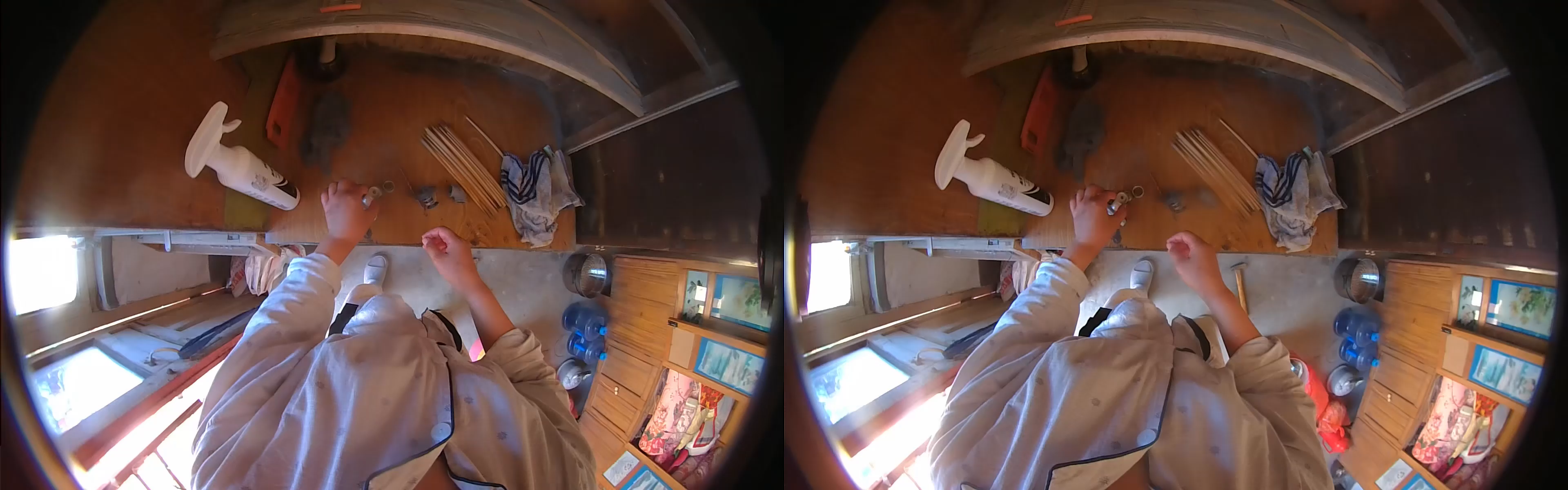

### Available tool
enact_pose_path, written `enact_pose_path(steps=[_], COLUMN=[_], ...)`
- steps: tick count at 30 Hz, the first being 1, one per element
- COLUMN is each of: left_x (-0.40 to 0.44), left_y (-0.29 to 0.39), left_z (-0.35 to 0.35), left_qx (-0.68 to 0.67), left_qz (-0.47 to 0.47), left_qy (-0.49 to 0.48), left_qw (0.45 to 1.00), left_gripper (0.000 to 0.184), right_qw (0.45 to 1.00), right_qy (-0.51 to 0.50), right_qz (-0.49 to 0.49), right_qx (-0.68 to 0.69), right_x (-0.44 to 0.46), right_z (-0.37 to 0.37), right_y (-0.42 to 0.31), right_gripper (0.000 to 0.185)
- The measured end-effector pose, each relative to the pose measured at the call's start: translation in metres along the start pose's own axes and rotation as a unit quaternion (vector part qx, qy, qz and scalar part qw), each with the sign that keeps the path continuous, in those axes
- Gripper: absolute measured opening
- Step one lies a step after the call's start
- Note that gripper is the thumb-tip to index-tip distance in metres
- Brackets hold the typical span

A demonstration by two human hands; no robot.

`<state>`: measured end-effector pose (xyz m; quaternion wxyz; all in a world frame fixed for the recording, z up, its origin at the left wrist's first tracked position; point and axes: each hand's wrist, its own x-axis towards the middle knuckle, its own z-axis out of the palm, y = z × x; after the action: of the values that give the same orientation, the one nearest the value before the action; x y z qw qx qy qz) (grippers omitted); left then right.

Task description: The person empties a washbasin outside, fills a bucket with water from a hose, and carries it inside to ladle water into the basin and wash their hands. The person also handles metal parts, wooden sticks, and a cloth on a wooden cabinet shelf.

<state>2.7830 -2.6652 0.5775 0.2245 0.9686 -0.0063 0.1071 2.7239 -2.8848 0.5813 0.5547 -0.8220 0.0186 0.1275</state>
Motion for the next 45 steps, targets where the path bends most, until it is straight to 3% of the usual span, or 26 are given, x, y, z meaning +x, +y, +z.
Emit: enact_pose_path(steps=[2,5,6,8,11,14,17,20,24,26,29,31,33,36,39,40,41,42,43,45], left_x=[0.001,-0.007,-0.009,-0.011,-0.014,-0.019,-0.02,-0.017,-0.012,-0.008,0.026,0.063,0.102,0.13,0.15,0.15,0.148,0.146,0.141,0.124], left_y=[-0.012,-0.032,-0.038,-0.048,-0.044,-0.054,-0.055,-0.041,-0.012,-0.008,-0.023,-0.05,-0.057,-0.055,-0.079,-0.089,-0.099,-0.102,-0.092,-0.05], left_z=[-0.007,-0.005,-0.006,-0.013,-0.025,-0.022,-0.022,-0.035,-0.042,-0.041,-0.03,0.003,0.01,0.019,0.034,0.045,0.056,0.062,0.049,-0.006], left_qx=[-0.075,-0.226,-0.349,-0.565,-0.606,-0.529,-0.448,-0.356,-0.389,-0.404,-0.279,-0.196,0.059,0.072,0.025,-0.164,-0.346,-0.515,-0.673,-0.899], left_qz=[0.023,-0.101,-0.178,-0.32,-0.306,-0.274,-0.21,-0.122,-0.051,-0.023,0.041,-0.092,-0.078,-0.199,-0.225,-0.244,-0.255,-0.257,-0.23,-0.154], left_qy=[0.035,0.014,-0.021,-0.082,-0.046,-0.083,-0.066,-0.055,-0.098,-0.128,0.017,0.078,0.144,0.027,-0.091,-0.061,-0.032,-0.005,-0.058,-0.159], left_qw=[0.996,0.969,0.92,0.756,0.733,0.799,0.867,0.925,0.915,0.905,0.959,0.973,0.985,0.977,0.97,0.954,0.903,0.818,0.7,0.379], left_gripper=[0.03,0.028,0.028,0.027,0.03,0.035,0.042,0.041,0.039,0.042,0.047,0.045,0.042,0.047,0.052,0.052,0.052,0.052,0.051,0.049], right_qw=[0.999,0.989,0.982,0.965,0.923,0.918,0.929,0.984,0.981,0.995,0.988,0.984,0.984,0.967,0.97,0.961,0.95,0.937,0.915,0.861], right_qy=[0.024,0.065,0.063,0.057,0.018,0.003,-0.001,-0.13,-0.17,-0.094,-0.006,0.029,0.052,0.08,0.084,0.091,0.097,0.104,0.098,0.087], right_qz=[-0.02,-0.094,-0.116,-0.162,-0.163,-0.083,-0.147,-0.049,0.034,0.014,0.021,0.037,0.048,0.092,0.106,0.116,0.128,0.139,0.139,0.133], right_qx=[-0.027,-0.097,-0.132,-0.2,-0.348,-0.388,-0.34,-0.11,-0.09,0.035,0.15,0.171,0.163,0.222,0.201,0.234,0.268,0.302,0.365,0.483], right_x=[0.008,0.028,0.038,0.061,0.091,0.13,0.113,0.087,0.077,0.073,0.06,0.048,0.035,0.009,-0.009,-0.012,-0.017,-0.021,-0.024,-0.027], right_z=[0.008,0.017,0.022,0.036,0.061,0.095,0.073,0.066,0.054,0.052,0.03,0.012,-0.001,-0.01,-0.02,-0.023,-0.026,-0.028,-0.029,-0.034], right_y=[-0.014,-0.04,-0.044,-0.051,-0.053,0.005,-0.062,-0.088,-0.085,-0.056,-0.049,-0.046,-0.042,-0.054,-0.05,-0.045,-0.038,-0.031,-0.027,-0.021], right_gripper=[0.011,0.01,0.012,0.015,0.022,0.028,0.036,0.048,0.053,0.049,0.042,0.039,0.037,0.034,0.035,0.033,0.032,0.03,0.029,0.028])
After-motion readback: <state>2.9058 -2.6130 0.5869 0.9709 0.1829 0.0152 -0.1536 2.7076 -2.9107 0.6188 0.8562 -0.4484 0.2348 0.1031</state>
